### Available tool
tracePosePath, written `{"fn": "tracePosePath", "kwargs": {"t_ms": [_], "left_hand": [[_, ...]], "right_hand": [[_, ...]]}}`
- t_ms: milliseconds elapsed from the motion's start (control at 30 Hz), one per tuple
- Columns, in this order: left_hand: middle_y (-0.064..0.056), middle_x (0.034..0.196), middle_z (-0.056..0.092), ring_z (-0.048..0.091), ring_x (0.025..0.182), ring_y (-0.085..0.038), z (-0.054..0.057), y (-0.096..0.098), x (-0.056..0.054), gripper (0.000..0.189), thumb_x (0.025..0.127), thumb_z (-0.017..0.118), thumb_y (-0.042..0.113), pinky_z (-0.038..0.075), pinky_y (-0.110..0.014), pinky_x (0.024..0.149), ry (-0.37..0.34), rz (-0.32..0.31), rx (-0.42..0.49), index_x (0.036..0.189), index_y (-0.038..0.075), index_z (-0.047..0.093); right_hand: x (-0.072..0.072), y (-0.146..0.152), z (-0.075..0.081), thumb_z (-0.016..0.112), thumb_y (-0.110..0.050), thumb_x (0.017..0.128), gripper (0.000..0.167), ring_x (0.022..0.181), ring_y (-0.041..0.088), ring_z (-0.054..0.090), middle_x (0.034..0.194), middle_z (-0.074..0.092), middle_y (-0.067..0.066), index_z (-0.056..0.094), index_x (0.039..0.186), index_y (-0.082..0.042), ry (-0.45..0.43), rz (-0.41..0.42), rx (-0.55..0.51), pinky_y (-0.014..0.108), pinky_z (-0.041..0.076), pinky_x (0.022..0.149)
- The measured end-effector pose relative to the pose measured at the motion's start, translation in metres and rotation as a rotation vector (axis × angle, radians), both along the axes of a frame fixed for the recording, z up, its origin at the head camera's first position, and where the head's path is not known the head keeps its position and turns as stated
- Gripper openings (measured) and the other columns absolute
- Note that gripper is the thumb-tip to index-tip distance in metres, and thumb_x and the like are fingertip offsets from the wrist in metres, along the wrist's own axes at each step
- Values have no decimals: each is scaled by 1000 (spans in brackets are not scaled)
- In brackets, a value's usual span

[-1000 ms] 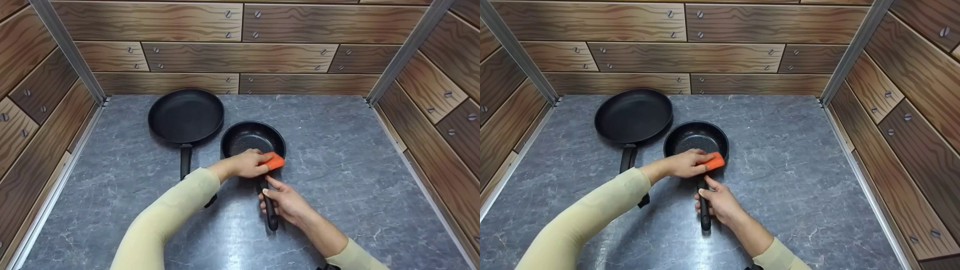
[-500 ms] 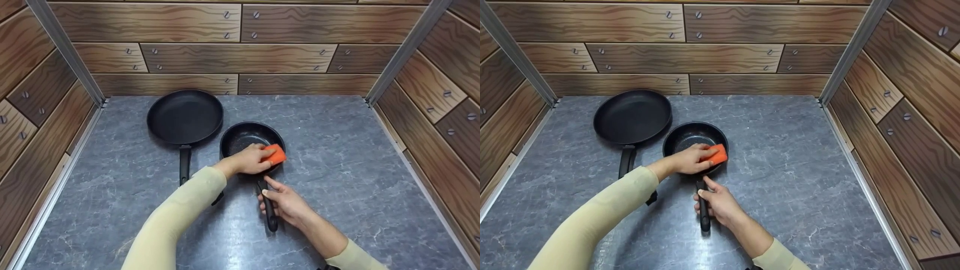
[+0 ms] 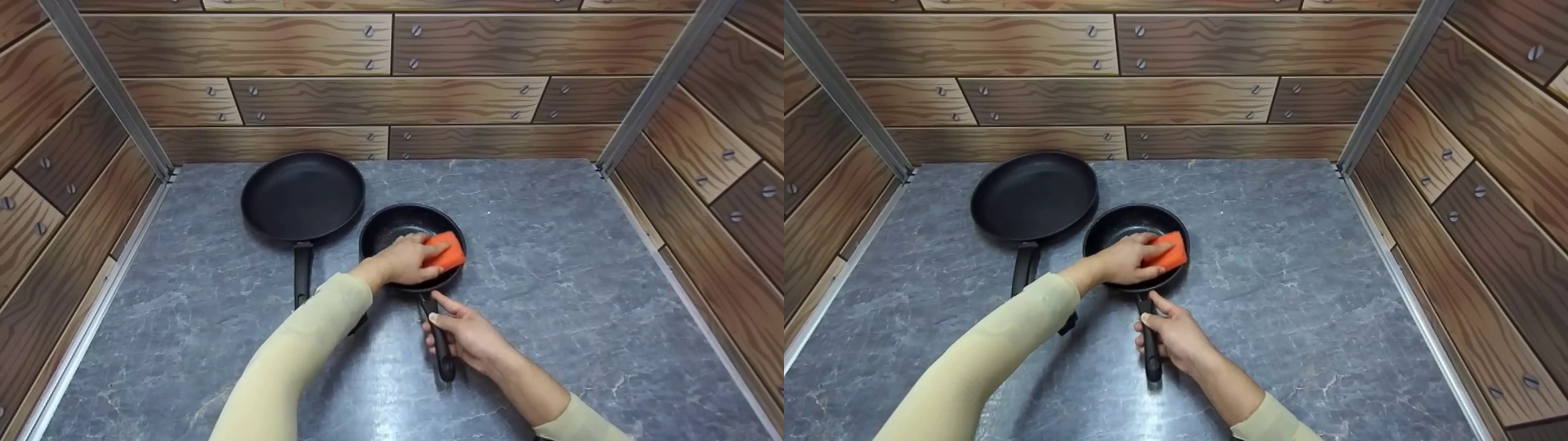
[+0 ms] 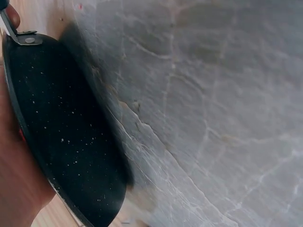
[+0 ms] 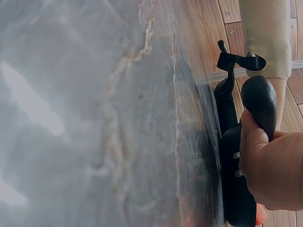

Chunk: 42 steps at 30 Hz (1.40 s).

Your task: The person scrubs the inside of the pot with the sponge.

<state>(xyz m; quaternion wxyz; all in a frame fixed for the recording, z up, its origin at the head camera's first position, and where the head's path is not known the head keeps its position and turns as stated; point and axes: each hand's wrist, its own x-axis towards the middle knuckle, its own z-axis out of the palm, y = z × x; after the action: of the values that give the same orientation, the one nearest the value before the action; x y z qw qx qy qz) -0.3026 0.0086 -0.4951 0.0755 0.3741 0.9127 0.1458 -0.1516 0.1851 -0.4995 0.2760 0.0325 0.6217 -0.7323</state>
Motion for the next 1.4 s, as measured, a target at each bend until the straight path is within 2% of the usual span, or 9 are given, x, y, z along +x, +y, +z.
{"fn": "tracePosePath", "kwargs": {"t_ms": [167, 400, 633, 800, 1033, 1400], "left_hand": [[-24, 160, 43, 45, 145, -37, 0, 0, -2, 65, 107, 57, 49, 32, -45, 123, 26, 4, -37, 166, 29, 40], [-24, 152, 46, 47, 141, -41, -3, 0, -6, 62, 105, 59, 50, 33, -50, 122, 136, 9, -132, 162, 30, 47], [-27, 163, 35, 35, 152, -42, 1, -1, -11, 64, 105, 59, 49, 27, -52, 125, 172, 16, -249, 164, 31, 43], [-27, 166, 33, 33, 153, -42, 6, -4, -14, 66, 105, 58, 50, 25, -51, 126, 225, 16, -337, 165, 30, 42], [-27, 161, 41, 39, 147, -41, 6, -12, -22, 66, 105, 54, 54, 30, -50, 122, 311, 32, -436, 164, 29, 44], [-23, 149, 50, 45, 133, -40, 11, -22, -28, 66, 103, 56, 56, 32, -54, 116, 355, 61, -518, 162, 27, 48]], "right_hand": [[0, 1, 0, 53, -12, 111, 70, 78, 14, 69, 102, 69, 10, 17, 171, -10, -3, -1, 15, 33, 62, 77], [3, 0, -1, 54, -11, 110, 70, 77, 14, 69, 102, 69, 10, 18, 171, -8, -6, -1, -2, 33, 62, 76], [3, -1, 0, 53, -10, 110, 70, 77, 14, 69, 102, 68, 11, 17, 171, -7, 10, 2, -3, 33, 62, 75], [3, -2, 0, 53, -9, 110, 71, 77, 14, 69, 101, 69, 11, 17, 170, -6, 19, -6, 0, 33, 62, 75], [5, -2, 0, 53, -9, 110, 72, 76, 14, 69, 100, 69, 11, 14, 170, -6, 13, -13, -10, 33, 62, 75], [3, 0, 0, 53, -8, 109, 72, 75, 14, 69, 99, 70, 11, 15, 170, -7, 1, -33, -16, 33, 62, 75]]}}
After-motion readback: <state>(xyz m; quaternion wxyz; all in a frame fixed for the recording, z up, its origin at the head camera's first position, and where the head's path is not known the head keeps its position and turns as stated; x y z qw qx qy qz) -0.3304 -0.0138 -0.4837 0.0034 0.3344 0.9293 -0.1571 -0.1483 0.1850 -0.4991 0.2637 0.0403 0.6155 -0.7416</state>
